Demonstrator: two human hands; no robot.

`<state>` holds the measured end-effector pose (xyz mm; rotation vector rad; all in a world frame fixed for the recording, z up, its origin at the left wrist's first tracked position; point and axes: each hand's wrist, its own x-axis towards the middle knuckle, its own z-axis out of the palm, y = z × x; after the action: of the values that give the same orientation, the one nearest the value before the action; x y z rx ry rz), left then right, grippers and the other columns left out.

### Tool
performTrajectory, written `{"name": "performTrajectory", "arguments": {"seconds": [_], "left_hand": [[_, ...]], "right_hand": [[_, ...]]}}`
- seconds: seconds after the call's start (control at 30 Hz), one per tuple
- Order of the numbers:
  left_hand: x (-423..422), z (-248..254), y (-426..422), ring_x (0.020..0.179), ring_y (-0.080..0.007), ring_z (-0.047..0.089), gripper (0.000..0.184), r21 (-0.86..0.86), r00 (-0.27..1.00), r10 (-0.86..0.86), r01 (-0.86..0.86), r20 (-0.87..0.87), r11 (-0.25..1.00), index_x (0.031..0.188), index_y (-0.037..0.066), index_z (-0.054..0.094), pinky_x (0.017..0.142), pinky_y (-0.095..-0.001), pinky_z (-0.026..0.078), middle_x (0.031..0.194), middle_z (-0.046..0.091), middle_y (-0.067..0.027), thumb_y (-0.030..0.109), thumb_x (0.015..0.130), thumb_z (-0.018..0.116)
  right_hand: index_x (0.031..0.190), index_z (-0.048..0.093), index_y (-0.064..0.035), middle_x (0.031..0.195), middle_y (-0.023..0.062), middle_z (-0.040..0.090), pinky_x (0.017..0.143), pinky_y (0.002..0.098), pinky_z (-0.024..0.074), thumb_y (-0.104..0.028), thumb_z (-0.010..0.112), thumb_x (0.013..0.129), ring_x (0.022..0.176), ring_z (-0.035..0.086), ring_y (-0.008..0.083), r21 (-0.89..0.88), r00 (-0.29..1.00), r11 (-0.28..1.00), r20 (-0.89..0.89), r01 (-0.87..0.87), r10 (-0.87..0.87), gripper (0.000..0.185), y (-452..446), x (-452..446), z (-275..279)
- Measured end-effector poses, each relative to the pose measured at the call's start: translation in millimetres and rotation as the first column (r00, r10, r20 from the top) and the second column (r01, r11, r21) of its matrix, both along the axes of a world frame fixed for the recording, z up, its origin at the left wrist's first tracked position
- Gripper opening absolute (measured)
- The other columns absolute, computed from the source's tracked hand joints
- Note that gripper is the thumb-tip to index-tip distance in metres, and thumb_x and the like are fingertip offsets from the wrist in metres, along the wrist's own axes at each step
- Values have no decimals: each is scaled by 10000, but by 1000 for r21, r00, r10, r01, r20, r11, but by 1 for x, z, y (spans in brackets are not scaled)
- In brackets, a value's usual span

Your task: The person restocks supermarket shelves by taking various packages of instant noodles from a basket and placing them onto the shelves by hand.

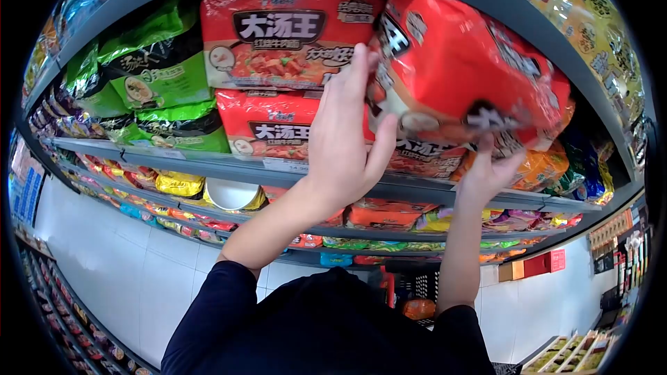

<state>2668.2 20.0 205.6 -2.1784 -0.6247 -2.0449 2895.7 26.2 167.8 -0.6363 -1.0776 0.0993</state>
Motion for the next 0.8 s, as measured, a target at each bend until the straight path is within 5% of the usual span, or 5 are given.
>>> {"name": "performTrajectory", "arguments": {"seconds": [0.23, 0.37, 0.47, 0.6, 0.8], "left_hand": [[13, -2, 9, 1240, -504, 446, 698, -9, 973, 191, -194, -130, 981, 1378, -38, 341, 1010, -461, 423, 1393, 347, -354, 2, 777, 694], [11, 2, -1, 1162, -410, 445, 734, 28, 917, 347, -348, -198, 937, 1411, -30, 336, 896, -429, 459, 1355, 389, -275, -1, 773, 698], [14, -1, 9, 1150, -394, 460, 685, -12, 933, 292, -301, -209, 954, 1410, -40, 355, 937, -422, 429, 1300, 406, -243, 43, 822, 697], [20, 1, 5, 1252, -426, 422, 713, -67, 955, 226, -242, -193, 968, 1407, -74, 309, 987, -466, 428, 1388, 354, -287, 41, 815, 688], [27, -26, 7, 1393, -496, 235, 668, -35, 907, 286, -312, -310, 950, 1392, -56, 363, 1102, -519, 310, 1503, 213, -310, 48, 818, 689]], "right_hand": [[1350, 357, 3, 1265, 122, 536, 994, 328, 398, -229, 770, 846, 1121, 538, 193, -89, 993, 990, 55, 106, -101, 692, 14, -16, 28], [1305, 393, 1, 1227, 109, 563, 970, 321, 411, -205, 762, 849, 1093, 548, 179, -175, 998, 983, 29, 58, -54, 622, 12, -13, 21], [1287, 415, 17, 1183, 117, 591, 956, 315, 420, -179, 741, 855, 1065, 565, 182, -250, 996, 964, 9, 91, -91, 575, 9, -24, 35], [1314, 386, 55, 1163, 152, 612, 959, 334, 427, -232, 750, 844, 1054, 591, 233, -214, 930, 919, 239, 330, -278, 660, 34, -14, 47], [1317, 392, 47, 1154, 142, 620, 942, 316, 438, -234, 754, 843, 1054, 592, 201, -200, 977, 965, 166, 167, -134, 660, 40, -9, 40]]}}
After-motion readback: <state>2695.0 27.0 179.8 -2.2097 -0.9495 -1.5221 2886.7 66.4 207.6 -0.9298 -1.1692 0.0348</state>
